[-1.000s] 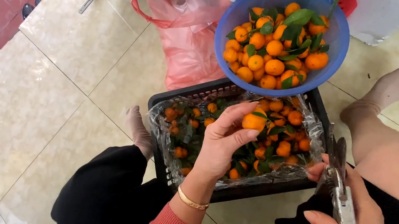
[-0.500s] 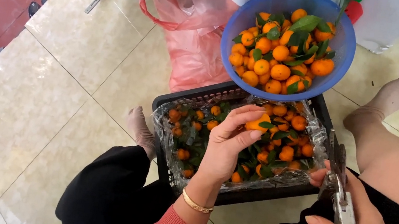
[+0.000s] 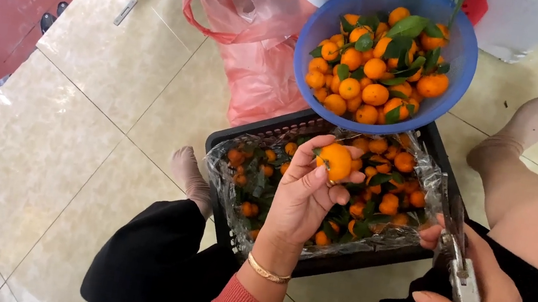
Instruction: Trimming the stems and leaves off oranges using garden shears and sorting them into a bowl.
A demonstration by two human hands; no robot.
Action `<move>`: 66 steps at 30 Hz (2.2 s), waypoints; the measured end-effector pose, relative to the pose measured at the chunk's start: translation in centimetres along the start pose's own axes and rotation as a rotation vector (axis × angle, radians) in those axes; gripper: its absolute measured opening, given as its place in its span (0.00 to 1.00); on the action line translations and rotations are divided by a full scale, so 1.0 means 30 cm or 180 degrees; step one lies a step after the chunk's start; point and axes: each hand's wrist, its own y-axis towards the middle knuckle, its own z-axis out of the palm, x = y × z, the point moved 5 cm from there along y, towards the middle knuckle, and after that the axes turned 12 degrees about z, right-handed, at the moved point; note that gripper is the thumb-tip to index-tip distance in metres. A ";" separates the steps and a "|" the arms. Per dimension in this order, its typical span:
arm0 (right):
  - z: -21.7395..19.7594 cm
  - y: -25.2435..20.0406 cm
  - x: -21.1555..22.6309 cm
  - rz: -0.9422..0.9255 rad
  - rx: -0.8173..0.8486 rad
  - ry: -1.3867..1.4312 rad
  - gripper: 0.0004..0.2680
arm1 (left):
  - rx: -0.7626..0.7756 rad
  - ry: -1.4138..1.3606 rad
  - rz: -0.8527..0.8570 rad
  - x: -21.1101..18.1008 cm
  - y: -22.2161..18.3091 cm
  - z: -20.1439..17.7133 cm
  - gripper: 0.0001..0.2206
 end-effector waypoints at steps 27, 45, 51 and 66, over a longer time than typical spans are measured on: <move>-0.051 0.167 -0.271 -0.0689 0.0053 -0.0047 0.45 | -0.0844 0.2073 -0.0379 0.058 0.676 0.062 0.40; -0.008 0.039 -0.037 -0.0157 0.0058 -0.0438 0.40 | 0.0232 0.7151 -0.1695 -0.019 0.180 -1.063 0.18; 0.009 0.076 -0.089 0.0099 -0.0046 -0.0797 0.41 | -0.1076 0.6615 -0.2271 0.015 0.145 -1.076 0.20; 0.042 0.012 0.011 -0.0346 0.0018 -0.0690 0.37 | -0.0821 0.2119 -0.0093 0.014 -0.035 -0.446 0.27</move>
